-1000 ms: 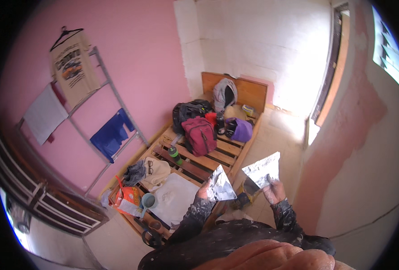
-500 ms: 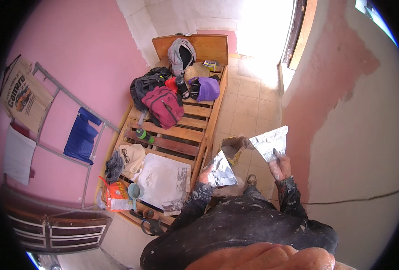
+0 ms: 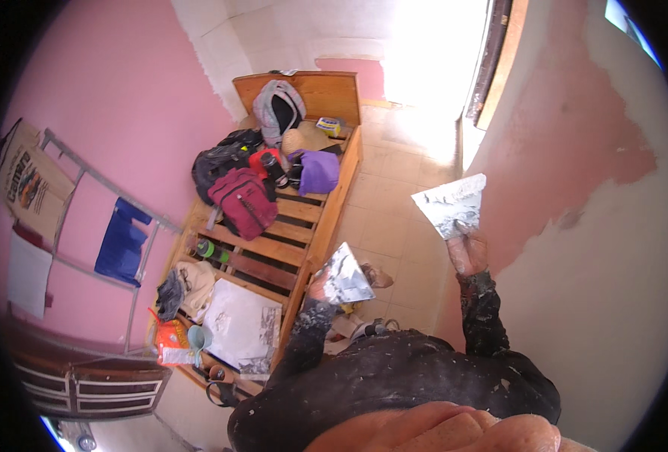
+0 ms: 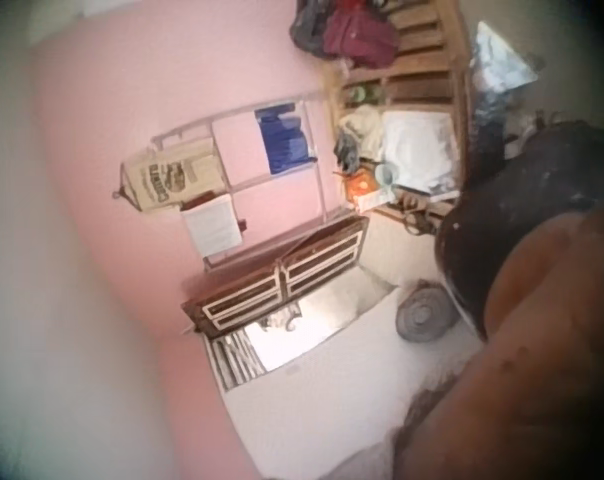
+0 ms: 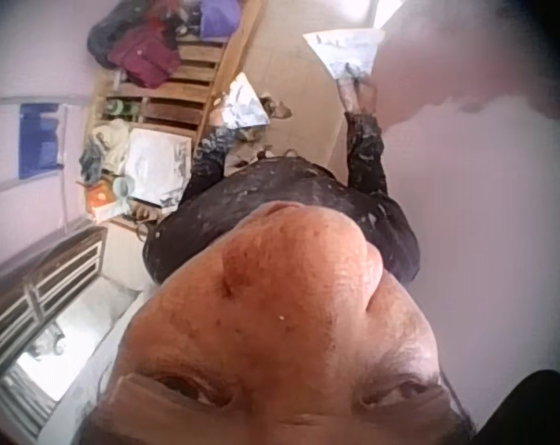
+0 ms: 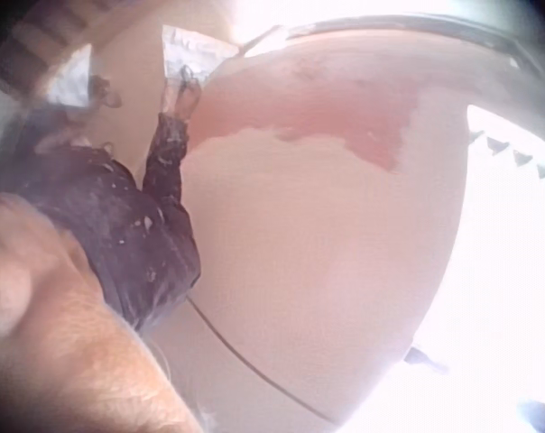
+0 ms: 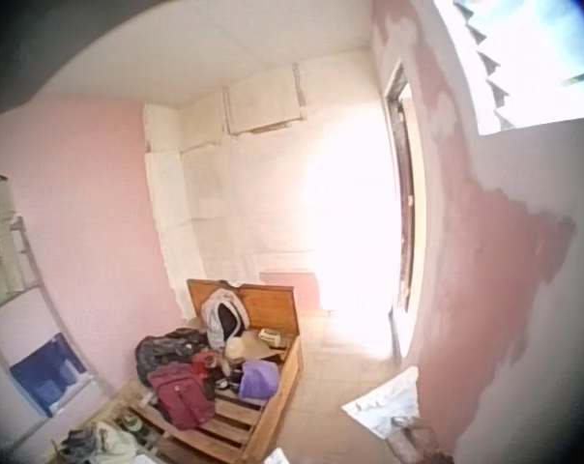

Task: The person applies white plaster to a pink wall using a trowel and a smaller scraper. They scoop plaster from the trowel onto the scraper and smooth it onto the wall surface, working on both vertical and horizontal sections.

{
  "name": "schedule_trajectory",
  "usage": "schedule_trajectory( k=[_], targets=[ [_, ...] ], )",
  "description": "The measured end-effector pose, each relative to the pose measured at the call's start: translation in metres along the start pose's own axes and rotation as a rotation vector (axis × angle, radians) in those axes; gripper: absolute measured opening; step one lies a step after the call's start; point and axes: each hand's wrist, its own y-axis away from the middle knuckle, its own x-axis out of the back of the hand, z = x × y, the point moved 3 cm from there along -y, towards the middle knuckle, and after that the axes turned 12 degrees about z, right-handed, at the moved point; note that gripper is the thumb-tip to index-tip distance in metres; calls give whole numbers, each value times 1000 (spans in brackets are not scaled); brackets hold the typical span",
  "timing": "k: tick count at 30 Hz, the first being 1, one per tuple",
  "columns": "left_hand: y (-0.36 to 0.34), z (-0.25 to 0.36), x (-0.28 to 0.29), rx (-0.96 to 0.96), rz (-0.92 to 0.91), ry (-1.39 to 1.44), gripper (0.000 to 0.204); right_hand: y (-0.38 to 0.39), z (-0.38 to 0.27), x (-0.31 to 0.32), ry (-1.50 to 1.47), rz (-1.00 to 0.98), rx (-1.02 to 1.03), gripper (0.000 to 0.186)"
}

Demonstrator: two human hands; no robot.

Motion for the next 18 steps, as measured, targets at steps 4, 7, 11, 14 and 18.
schedule_trajectory(
  k=[4,7,11,14,18],
  targets=[
    [-16,-6,28,-46,200,69,48,-24,-1,20,-64,179,-119,36],
    [-26,-14,40,-52,278,-57,49,-40,1,24,-31,65,-262,36],
    [-88,-30,29,-20,153,140,47,-97,-16,31,17,103,-42,38],
    [-165,-28,13,-45,127,63,48,-168,-27,36,-52,117,-180,41],
    [-278,3,-27,-97,169,67,51,-287,-32,33,12,138,-176,41]
  ],
)
